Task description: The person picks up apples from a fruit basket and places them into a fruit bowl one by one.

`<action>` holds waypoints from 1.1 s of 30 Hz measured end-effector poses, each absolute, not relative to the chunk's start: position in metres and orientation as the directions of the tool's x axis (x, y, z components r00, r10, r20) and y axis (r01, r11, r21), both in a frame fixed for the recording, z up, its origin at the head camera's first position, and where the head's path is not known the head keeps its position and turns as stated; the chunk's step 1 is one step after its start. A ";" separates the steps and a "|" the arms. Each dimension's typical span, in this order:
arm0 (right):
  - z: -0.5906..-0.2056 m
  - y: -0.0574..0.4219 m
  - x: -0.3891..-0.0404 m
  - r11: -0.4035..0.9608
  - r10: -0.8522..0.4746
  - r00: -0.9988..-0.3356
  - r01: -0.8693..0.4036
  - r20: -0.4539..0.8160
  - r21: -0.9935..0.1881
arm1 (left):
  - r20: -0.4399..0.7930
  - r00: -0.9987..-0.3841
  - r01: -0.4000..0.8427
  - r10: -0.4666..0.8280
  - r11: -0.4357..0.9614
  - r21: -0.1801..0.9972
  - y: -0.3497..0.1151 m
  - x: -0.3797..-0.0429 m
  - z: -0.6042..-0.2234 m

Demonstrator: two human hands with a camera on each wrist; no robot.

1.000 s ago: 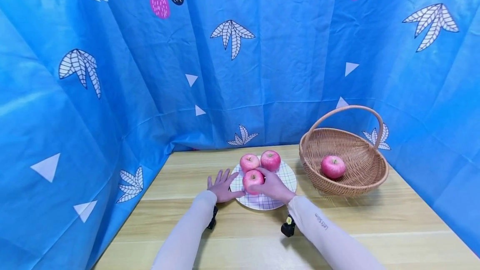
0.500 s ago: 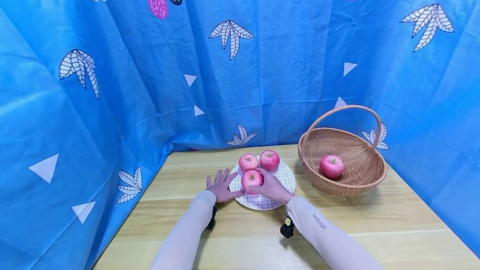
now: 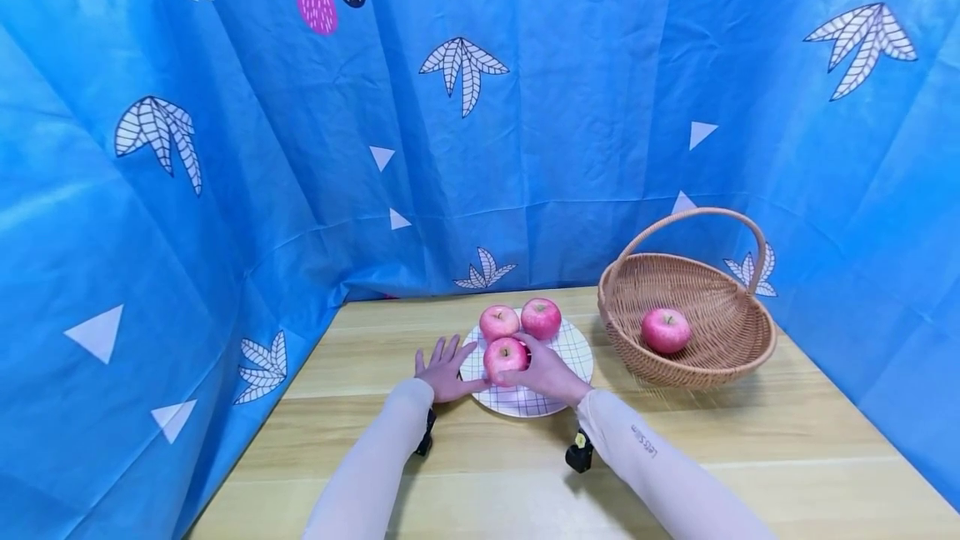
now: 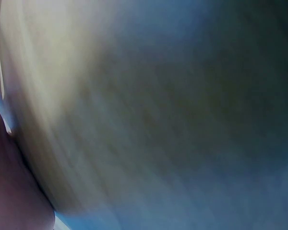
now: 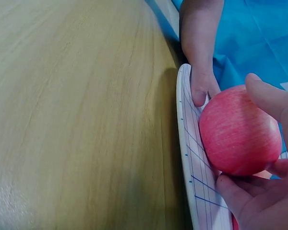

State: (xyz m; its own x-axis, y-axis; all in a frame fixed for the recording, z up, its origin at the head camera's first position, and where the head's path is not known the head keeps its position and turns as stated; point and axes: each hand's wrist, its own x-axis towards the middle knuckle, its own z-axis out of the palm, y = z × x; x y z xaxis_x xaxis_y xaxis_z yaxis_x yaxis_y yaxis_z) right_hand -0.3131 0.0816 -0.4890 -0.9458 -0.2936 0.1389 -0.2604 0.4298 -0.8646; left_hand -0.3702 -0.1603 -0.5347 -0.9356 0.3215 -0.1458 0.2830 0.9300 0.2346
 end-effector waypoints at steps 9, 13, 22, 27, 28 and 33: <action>-0.484 0.087 -0.311 0.448 -0.296 -0.951 -0.226 0.095 -0.865 | -0.162 -0.933 0.282 0.321 0.933 0.226 -0.160 -0.370 -0.536; -0.479 0.089 -0.309 0.461 -0.302 -0.949 -0.226 0.088 -0.858 | -0.160 -0.931 0.287 0.329 0.927 0.240 -0.160 -0.368 -0.533; -0.469 0.095 -0.303 0.520 -0.286 -0.956 -0.219 0.074 -0.825 | -0.160 -0.935 0.279 0.317 0.935 0.218 -0.162 -0.374 -0.539; -0.465 0.103 -0.301 0.549 -0.284 -0.956 -0.225 0.073 -0.805 | -0.155 -0.935 0.280 0.318 0.933 0.227 -0.161 -0.373 -0.536; -0.464 0.104 -0.300 0.553 -0.286 -0.955 -0.229 0.075 -0.801 | -0.148 -0.935 0.284 0.323 0.930 0.234 -0.161 -0.371 -0.534; -0.461 0.113 -0.297 0.563 -0.299 -0.951 -0.243 0.080 -0.790 | -0.135 -0.934 0.292 0.332 0.923 0.251 -0.162 -0.370 -0.535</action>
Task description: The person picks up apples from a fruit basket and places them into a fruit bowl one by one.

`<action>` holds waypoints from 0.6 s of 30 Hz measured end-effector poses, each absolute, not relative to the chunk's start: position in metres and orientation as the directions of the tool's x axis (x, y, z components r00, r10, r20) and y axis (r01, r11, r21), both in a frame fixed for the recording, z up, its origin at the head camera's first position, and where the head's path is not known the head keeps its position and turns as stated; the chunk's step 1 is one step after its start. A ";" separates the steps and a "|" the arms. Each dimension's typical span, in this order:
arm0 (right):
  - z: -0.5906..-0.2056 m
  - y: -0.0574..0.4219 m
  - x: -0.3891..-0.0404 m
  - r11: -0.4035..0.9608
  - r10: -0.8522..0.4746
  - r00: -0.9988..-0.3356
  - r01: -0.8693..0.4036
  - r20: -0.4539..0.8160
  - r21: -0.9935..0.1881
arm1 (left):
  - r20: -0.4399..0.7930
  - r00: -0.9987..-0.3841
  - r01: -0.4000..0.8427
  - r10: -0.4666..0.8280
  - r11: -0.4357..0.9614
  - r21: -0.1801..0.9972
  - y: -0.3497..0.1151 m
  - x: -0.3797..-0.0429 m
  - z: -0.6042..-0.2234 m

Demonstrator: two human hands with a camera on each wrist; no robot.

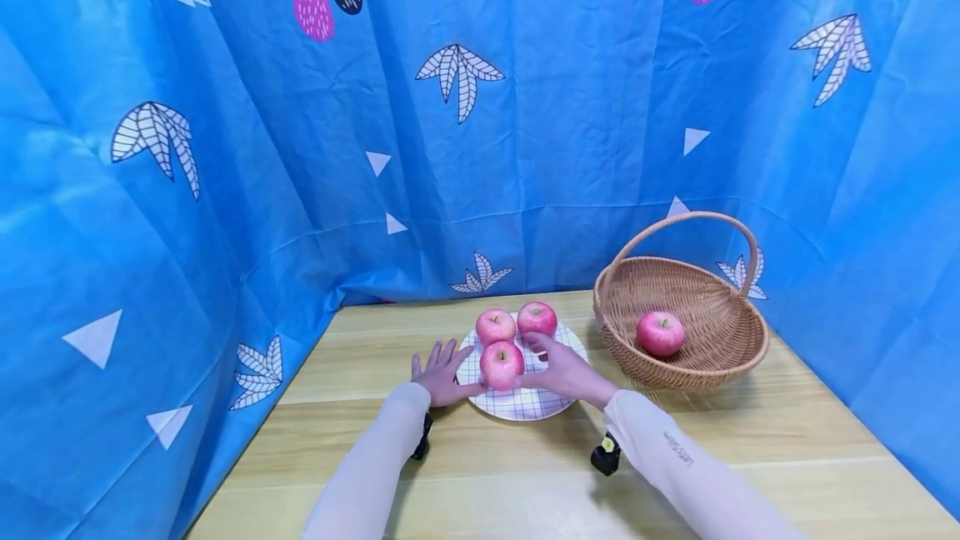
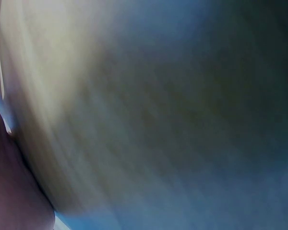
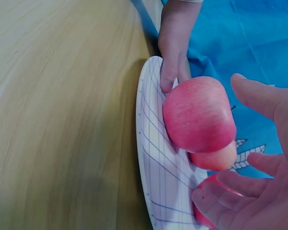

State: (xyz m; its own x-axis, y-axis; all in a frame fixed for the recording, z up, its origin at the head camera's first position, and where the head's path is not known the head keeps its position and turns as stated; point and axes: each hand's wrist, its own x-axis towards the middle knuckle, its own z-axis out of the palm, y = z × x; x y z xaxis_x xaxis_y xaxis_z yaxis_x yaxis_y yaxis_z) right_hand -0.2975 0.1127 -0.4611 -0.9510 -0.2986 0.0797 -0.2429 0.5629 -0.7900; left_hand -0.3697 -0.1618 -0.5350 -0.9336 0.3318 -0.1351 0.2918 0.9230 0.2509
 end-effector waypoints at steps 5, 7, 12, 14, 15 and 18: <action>-0.457 0.120 -0.293 0.562 -0.319 -0.944 -0.257 0.080 -0.786 | -0.135 -0.936 0.286 0.326 0.926 0.248 -0.163 -0.372 -0.541; -0.455 0.122 -0.292 0.567 -0.326 -0.942 -0.261 0.079 -0.781 | -0.137 -0.937 0.282 0.322 0.927 0.248 -0.164 -0.373 -0.542; -0.448 0.127 -0.286 0.588 -0.339 -0.938 -0.272 0.073 -0.762 | -0.141 -0.936 0.282 0.323 0.927 0.247 -0.164 -0.375 -0.542; -0.445 0.129 -0.284 0.599 -0.344 -0.936 -0.278 0.072 -0.751 | -0.141 -0.935 0.285 0.325 0.926 0.247 -0.163 -0.375 -0.542; -0.443 0.131 -0.283 0.600 -0.350 -0.934 -0.283 0.073 -0.749 | -0.142 -0.935 0.286 0.326 0.927 0.244 -0.163 -0.375 -0.542; -0.438 0.136 -0.280 0.607 -0.365 -0.928 -0.297 0.074 -0.737 | -0.136 -0.935 0.288 0.326 0.926 0.244 -0.163 -0.375 -0.542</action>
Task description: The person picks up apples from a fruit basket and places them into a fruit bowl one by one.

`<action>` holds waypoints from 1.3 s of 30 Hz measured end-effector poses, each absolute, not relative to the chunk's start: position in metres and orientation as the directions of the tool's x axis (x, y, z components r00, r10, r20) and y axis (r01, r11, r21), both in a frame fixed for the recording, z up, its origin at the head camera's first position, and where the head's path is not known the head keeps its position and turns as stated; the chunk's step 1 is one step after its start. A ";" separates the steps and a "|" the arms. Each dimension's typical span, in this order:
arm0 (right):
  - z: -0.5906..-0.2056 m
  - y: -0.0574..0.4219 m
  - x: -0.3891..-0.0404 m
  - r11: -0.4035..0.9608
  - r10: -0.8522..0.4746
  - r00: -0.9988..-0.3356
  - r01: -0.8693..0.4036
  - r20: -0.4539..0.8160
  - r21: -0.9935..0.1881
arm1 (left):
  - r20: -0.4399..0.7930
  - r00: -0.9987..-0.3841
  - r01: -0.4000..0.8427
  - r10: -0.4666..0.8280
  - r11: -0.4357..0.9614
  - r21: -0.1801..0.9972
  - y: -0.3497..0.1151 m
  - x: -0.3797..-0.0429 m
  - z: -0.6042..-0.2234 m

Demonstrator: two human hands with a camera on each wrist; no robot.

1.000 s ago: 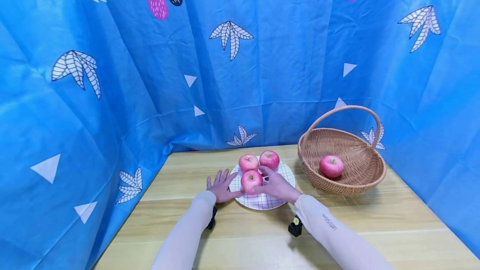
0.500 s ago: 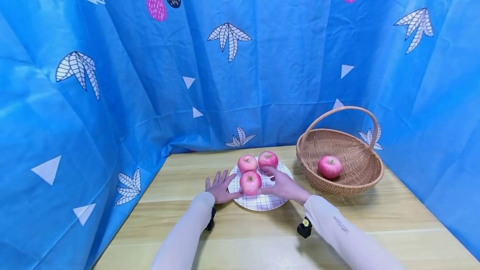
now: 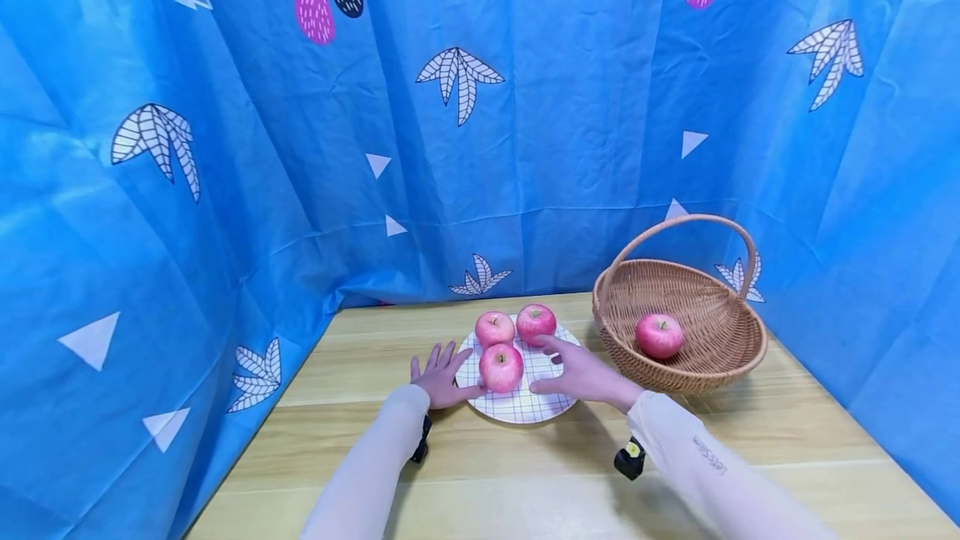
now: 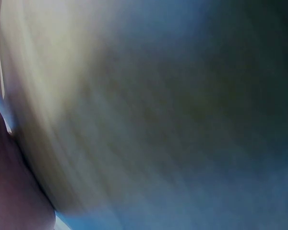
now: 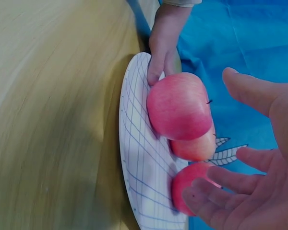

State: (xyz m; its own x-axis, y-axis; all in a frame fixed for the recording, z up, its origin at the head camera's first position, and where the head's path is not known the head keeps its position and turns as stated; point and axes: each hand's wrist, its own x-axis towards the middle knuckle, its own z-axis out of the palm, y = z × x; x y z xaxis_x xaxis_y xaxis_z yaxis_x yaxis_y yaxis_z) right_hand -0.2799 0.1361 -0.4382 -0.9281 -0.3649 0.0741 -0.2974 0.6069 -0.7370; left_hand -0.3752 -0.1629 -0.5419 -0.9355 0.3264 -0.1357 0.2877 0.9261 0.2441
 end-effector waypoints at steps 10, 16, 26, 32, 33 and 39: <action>-0.428 0.157 -0.271 0.655 -0.364 -0.929 -0.309 0.070 -0.690 | -0.133 -0.938 0.282 0.319 0.928 0.243 -0.163 -0.375 -0.544; -0.417 0.169 -0.261 0.657 -0.368 -0.926 -0.322 0.083 -0.681 | -0.146 -0.938 0.274 0.314 0.930 0.243 -0.162 -0.372 -0.538; -0.407 0.196 -0.250 0.654 -0.362 -0.924 -0.345 0.122 -0.673 | -0.150 -0.936 0.278 0.319 0.929 0.246 -0.161 -0.370 -0.536; -0.398 0.209 -0.246 0.623 -0.380 -0.913 -0.372 0.149 -0.689 | -0.129 -0.939 0.281 0.318 0.928 0.244 -0.162 -0.370 -0.538; -0.397 0.211 -0.245 0.616 -0.389 -0.908 -0.381 0.155 -0.689 | -0.122 -0.939 0.285 0.321 0.927 0.244 -0.162 -0.371 -0.539; -0.390 0.223 -0.243 0.597 -0.400 -0.902 -0.389 0.159 -0.702 | -0.131 -0.936 0.290 0.327 0.927 0.237 -0.162 -0.369 -0.538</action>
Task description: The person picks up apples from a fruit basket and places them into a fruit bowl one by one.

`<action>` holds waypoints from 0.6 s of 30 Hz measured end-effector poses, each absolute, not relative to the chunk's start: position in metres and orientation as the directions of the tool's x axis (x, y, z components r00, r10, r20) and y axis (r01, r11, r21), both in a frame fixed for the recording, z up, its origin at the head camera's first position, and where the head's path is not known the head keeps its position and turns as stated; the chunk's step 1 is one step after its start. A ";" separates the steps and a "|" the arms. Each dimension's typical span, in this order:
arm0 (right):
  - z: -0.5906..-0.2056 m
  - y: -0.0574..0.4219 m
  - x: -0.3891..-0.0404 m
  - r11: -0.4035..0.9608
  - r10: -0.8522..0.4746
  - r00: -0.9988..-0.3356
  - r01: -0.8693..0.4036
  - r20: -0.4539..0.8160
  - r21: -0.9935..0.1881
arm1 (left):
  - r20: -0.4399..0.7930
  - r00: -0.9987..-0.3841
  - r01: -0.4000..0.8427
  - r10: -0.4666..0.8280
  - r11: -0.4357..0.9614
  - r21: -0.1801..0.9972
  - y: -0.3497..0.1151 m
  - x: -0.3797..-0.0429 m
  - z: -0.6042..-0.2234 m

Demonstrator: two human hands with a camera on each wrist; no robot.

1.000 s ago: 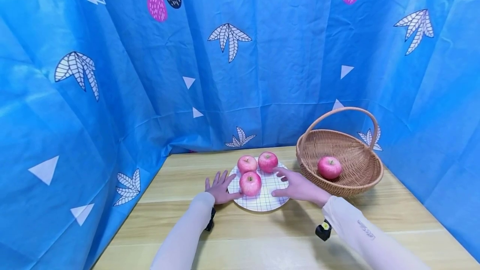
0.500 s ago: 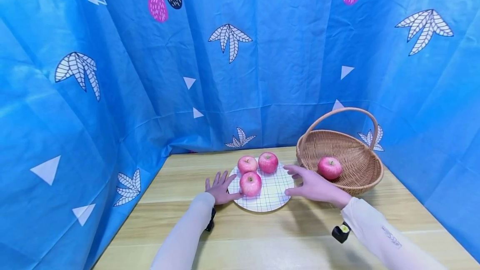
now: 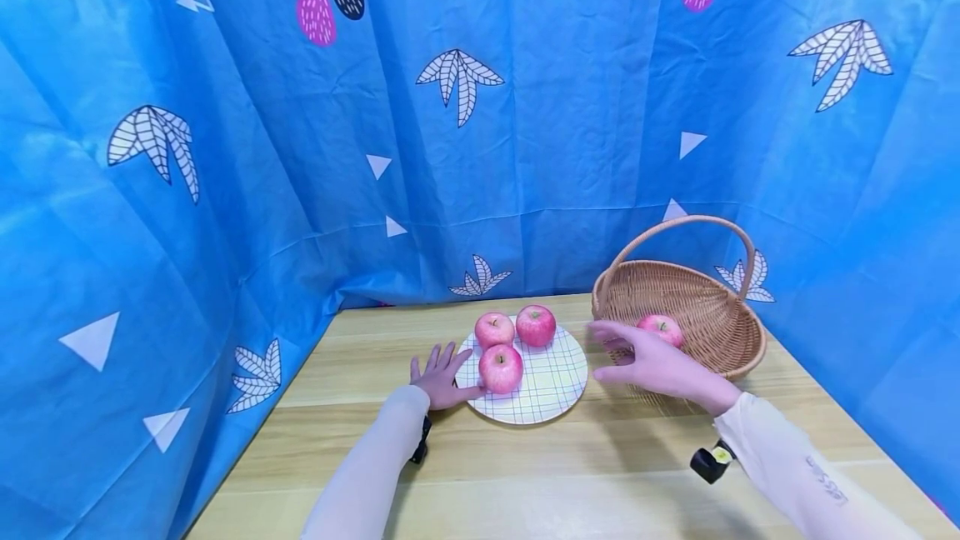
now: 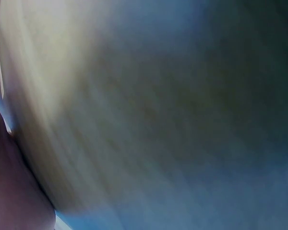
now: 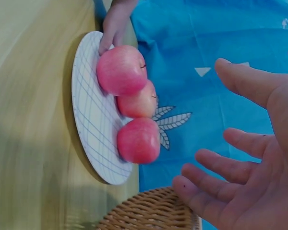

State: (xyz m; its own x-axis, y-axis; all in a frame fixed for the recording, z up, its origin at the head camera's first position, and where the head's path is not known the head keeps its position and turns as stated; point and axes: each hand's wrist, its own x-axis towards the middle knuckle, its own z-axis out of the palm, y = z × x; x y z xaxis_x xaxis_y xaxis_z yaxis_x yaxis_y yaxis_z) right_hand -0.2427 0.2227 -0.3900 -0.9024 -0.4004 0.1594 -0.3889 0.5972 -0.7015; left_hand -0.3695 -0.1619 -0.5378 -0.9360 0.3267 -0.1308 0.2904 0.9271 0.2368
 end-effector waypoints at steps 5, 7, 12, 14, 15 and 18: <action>-0.383 0.229 -0.241 0.596 -0.393 -0.906 -0.381 0.157 -0.707 | -0.130 -0.932 0.300 0.338 0.921 0.247 -0.162 -0.367 -0.536; -0.380 0.231 -0.240 0.602 -0.389 -0.907 -0.381 0.160 -0.702 | -0.128 -0.933 0.298 0.336 0.922 0.248 -0.162 -0.367 -0.536; -0.376 0.237 -0.241 0.638 -0.407 -0.890 -0.438 0.206 -0.634 | -0.139 -0.937 0.281 0.319 0.930 0.238 -0.161 -0.369 -0.537; -0.375 0.240 -0.242 0.638 -0.418 -0.883 -0.451 0.212 -0.624 | -0.139 -0.938 0.280 0.319 0.930 0.239 -0.161 -0.370 -0.538; -0.374 0.241 -0.242 0.631 -0.423 -0.882 -0.451 0.207 -0.631 | -0.141 -0.938 0.278 0.317 0.930 0.239 -0.161 -0.370 -0.538; -0.372 0.246 -0.243 0.623 -0.426 -0.886 -0.434 0.183 -0.651 | -0.138 -0.939 0.279 0.316 0.930 0.238 -0.161 -0.370 -0.538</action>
